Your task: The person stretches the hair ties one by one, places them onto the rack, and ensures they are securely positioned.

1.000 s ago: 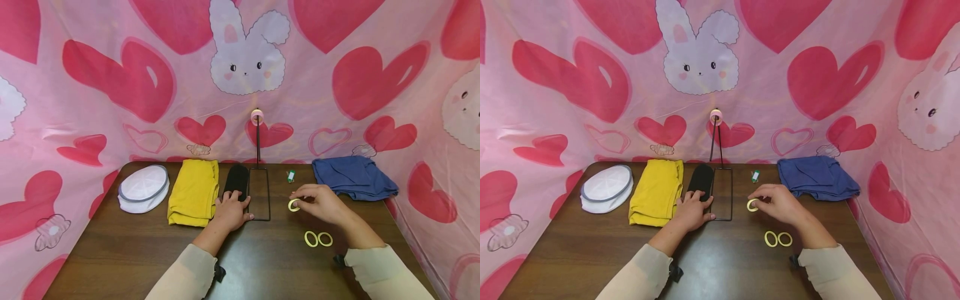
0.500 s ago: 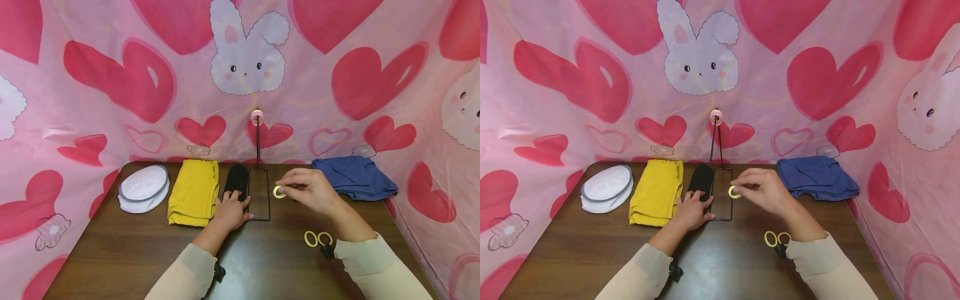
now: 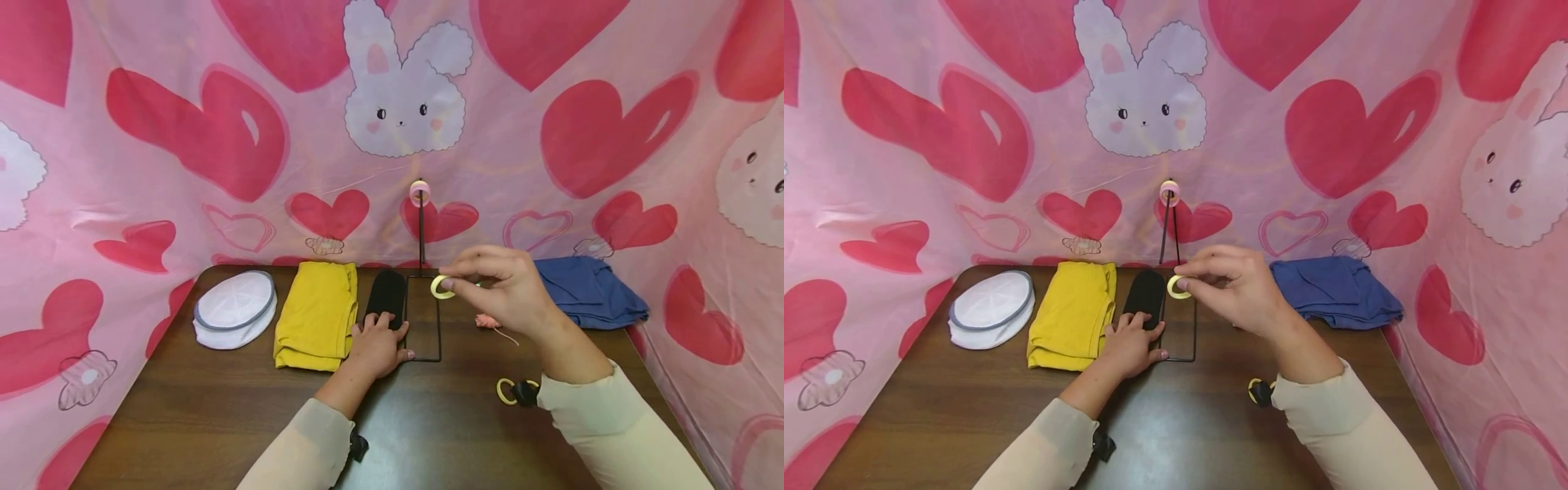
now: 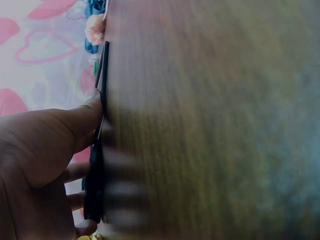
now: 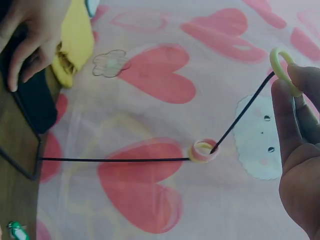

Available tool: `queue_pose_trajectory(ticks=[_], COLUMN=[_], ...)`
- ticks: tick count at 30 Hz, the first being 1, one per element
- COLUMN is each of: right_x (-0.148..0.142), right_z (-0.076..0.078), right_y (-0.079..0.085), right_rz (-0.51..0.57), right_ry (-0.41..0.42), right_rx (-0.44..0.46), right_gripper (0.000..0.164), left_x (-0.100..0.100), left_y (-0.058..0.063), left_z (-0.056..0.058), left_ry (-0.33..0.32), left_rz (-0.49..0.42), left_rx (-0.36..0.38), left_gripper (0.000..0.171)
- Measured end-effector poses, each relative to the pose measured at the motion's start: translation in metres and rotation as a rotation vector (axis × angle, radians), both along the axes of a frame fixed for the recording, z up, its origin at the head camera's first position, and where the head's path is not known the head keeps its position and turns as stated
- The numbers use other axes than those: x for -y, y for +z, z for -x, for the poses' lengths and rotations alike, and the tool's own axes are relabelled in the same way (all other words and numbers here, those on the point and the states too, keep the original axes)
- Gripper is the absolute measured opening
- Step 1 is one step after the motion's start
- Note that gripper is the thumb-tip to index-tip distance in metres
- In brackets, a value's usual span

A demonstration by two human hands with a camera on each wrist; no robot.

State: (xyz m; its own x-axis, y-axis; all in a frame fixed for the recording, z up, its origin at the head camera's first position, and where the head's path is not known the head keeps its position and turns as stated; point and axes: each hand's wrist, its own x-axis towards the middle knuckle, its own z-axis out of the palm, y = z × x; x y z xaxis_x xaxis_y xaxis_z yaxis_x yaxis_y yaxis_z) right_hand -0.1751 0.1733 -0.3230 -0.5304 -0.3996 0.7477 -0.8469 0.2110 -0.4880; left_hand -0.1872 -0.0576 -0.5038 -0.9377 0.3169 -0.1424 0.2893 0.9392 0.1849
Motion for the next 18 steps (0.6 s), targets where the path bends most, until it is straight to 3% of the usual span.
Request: queue_pose_trajectory(ticks=[8, 18], right_x=[0.012, 0.022], right_z=[0.005, 0.020], right_y=[0.014, 0.013], right_rz=[0.044, 0.081], right_ry=[0.005, -0.028], right_rx=[0.018, 0.032], right_gripper=[0.030, 0.027], left_x=[0.001, 0.000], left_y=[0.000, -0.003], left_z=[0.000, 0.002], left_ry=[0.004, 0.005], left_rz=[0.000, 0.015], left_rx=[-0.001, -0.009], left_gripper=[0.070, 0.070])
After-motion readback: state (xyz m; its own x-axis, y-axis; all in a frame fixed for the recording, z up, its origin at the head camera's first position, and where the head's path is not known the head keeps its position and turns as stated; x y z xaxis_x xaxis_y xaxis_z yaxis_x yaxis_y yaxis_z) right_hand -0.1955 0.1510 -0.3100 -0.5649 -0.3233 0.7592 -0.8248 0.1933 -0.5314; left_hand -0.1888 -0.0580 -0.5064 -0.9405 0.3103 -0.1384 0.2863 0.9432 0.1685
